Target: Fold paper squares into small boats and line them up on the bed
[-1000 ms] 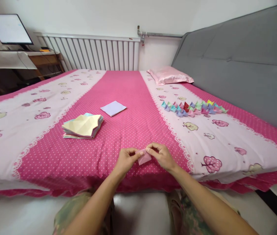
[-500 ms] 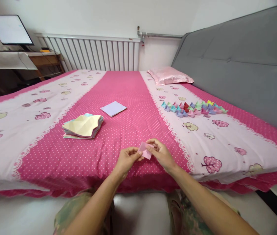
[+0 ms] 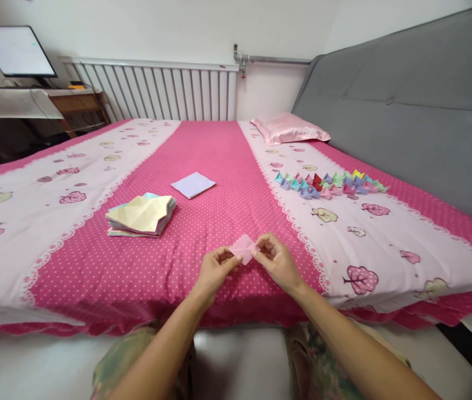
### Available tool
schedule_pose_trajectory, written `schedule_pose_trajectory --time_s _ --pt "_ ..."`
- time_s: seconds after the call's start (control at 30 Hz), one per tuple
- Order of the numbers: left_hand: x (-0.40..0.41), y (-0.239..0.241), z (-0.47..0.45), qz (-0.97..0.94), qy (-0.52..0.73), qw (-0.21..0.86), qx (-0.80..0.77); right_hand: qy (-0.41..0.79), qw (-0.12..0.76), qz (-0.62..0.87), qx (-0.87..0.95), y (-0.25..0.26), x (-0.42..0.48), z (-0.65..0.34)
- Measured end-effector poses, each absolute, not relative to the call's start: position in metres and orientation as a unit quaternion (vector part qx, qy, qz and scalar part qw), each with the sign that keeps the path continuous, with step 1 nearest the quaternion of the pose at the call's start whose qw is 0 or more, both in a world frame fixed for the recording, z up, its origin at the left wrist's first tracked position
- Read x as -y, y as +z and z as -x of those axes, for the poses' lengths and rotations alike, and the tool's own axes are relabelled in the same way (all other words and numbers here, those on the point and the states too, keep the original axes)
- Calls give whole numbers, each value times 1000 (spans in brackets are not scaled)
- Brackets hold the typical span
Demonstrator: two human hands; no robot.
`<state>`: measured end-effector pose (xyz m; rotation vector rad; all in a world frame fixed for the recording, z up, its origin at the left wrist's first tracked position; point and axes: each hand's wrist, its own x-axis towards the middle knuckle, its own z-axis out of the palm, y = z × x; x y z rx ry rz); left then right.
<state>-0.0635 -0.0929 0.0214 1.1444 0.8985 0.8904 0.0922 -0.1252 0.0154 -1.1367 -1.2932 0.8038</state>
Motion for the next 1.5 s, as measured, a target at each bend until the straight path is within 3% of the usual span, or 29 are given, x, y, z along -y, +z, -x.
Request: schedule_pose_trajectory --time_s 0.37,0.93,1.3,1.5 --pt "92 20 68 -562 362 623 -406 346 512 506 602 17 126 -92" --pt "92 18 65 -543 435 575 -432 367 485 513 606 19 125 -94" --pt "91 18 66 -588 425 565 -393 369 485 506 611 17 126 -95" --pt "90 15 65 -547 442 564 -433 453 537 478 527 17 126 -92"
